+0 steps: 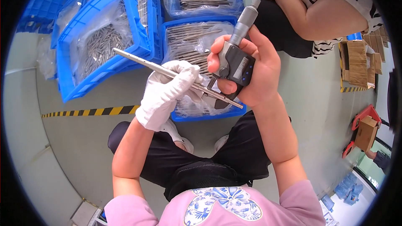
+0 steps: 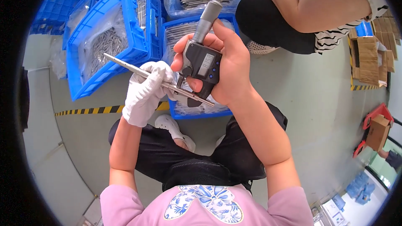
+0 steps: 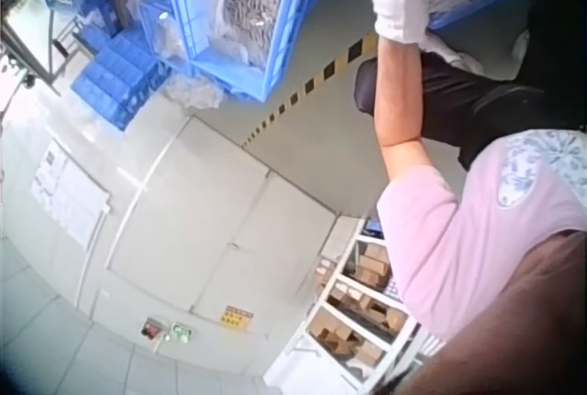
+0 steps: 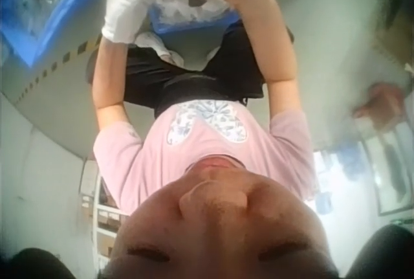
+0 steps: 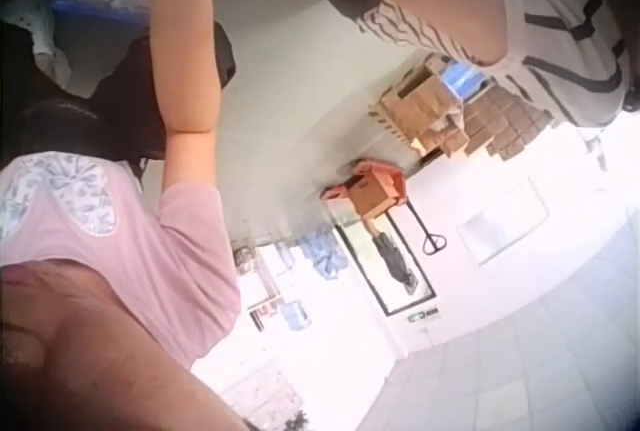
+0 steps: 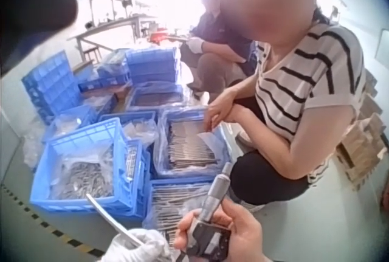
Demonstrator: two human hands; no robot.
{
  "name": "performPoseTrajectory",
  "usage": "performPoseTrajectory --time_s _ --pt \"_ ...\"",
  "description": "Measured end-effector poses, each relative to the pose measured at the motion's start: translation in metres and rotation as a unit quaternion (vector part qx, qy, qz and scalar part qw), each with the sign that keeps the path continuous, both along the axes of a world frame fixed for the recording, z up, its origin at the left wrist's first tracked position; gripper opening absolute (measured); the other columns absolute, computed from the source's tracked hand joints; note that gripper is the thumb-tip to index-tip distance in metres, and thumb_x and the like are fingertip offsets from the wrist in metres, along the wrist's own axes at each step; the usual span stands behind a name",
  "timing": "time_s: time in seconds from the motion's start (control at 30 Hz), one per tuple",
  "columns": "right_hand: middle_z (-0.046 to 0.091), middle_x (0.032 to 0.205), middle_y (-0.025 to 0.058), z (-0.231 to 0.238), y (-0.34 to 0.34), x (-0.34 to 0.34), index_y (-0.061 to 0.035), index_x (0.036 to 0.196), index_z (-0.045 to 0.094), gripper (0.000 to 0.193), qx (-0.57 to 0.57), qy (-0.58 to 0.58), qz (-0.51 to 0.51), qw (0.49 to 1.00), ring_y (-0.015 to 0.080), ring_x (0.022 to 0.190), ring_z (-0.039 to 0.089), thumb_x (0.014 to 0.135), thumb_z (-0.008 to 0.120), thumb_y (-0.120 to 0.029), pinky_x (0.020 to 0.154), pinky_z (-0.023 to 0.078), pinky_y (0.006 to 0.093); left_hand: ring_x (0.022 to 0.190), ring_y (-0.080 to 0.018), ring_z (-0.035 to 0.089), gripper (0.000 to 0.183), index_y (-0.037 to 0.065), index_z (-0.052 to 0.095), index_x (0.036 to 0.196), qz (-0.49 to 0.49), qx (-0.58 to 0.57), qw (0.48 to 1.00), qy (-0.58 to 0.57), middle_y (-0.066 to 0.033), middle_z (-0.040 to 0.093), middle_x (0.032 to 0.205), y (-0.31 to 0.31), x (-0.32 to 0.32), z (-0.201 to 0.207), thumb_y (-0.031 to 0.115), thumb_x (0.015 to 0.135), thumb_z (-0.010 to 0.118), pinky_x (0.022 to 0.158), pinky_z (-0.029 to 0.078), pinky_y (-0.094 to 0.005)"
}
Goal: Measuring the thickness of metal rods with a digital micrometer.
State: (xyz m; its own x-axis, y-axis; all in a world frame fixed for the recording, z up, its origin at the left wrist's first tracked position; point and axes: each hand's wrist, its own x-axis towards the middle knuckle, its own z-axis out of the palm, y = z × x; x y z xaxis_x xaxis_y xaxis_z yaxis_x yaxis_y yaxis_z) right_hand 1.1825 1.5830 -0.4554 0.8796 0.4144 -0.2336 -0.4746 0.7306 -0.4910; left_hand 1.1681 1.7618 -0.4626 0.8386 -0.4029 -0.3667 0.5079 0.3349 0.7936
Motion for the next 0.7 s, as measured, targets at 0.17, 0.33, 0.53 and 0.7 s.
performPoseTrajectory --time_s 0.17,0.33,0.53,0.7 --pt "0.057 0.072 0.0167 -0.0035 0.0001 0.0001 0.0015 0.085 0.055 0.057 0.007 -0.004 0.004 1.0 0.0161 0.051 0.05 0.084 0.033 -0.051 0.036 0.038 0.0219 0.065 -0.0135 0.058 0.016 0.001 0.057 0.085 -0.009 0.005 1.0 -0.002 -0.0066 0.06 0.078 -0.0004 -0.0007 -0.0021 0.017 0.082 0.058 0.058 0.048 -0.0257" --pt "0.057 0.072 0.0166 -0.0046 -0.0005 0.001 0.0005 0.084 0.056 0.057 0.004 -0.006 0.012 1.0 0.0165 0.052 0.05 0.084 0.034 -0.053 0.036 0.039 0.0217 0.067 -0.0128 0.057 0.015 0.001 0.057 0.085 0.0 0.001 1.0 -0.013 -0.0055 0.059 0.077 -0.0025 -0.002 -0.0019 0.016 0.082 0.058 0.058 0.048 -0.0255" --pt "0.057 0.072 0.0168 -0.0074 0.0014 0.0014 0.0021 0.084 0.057 0.06 -0.001 -0.015 0.008 1.0 0.0177 0.055 0.053 0.084 0.033 -0.053 0.036 0.041 0.0226 0.067 -0.0115 0.056 0.013 0.002 0.057 0.083 0.02 0.017 1.0 -0.016 -0.0047 0.058 0.077 -0.0031 -0.0034 -0.002 0.015 0.081 0.058 0.055 0.047 -0.0243" --pt "0.058 0.072 0.0162 -0.0055 0.0024 -0.0007 0.0025 0.087 0.056 0.059 -0.018 -0.011 -0.006 1.0 0.0155 0.051 0.051 0.086 0.031 -0.051 0.035 0.04 0.0221 0.063 -0.0121 0.057 0.015 0.002 0.056 0.082 0.01 0.013 1.0 -0.02 -0.0052 0.058 0.075 -0.0017 -0.0022 -0.0012 0.016 0.081 0.058 0.055 0.046 -0.0229"
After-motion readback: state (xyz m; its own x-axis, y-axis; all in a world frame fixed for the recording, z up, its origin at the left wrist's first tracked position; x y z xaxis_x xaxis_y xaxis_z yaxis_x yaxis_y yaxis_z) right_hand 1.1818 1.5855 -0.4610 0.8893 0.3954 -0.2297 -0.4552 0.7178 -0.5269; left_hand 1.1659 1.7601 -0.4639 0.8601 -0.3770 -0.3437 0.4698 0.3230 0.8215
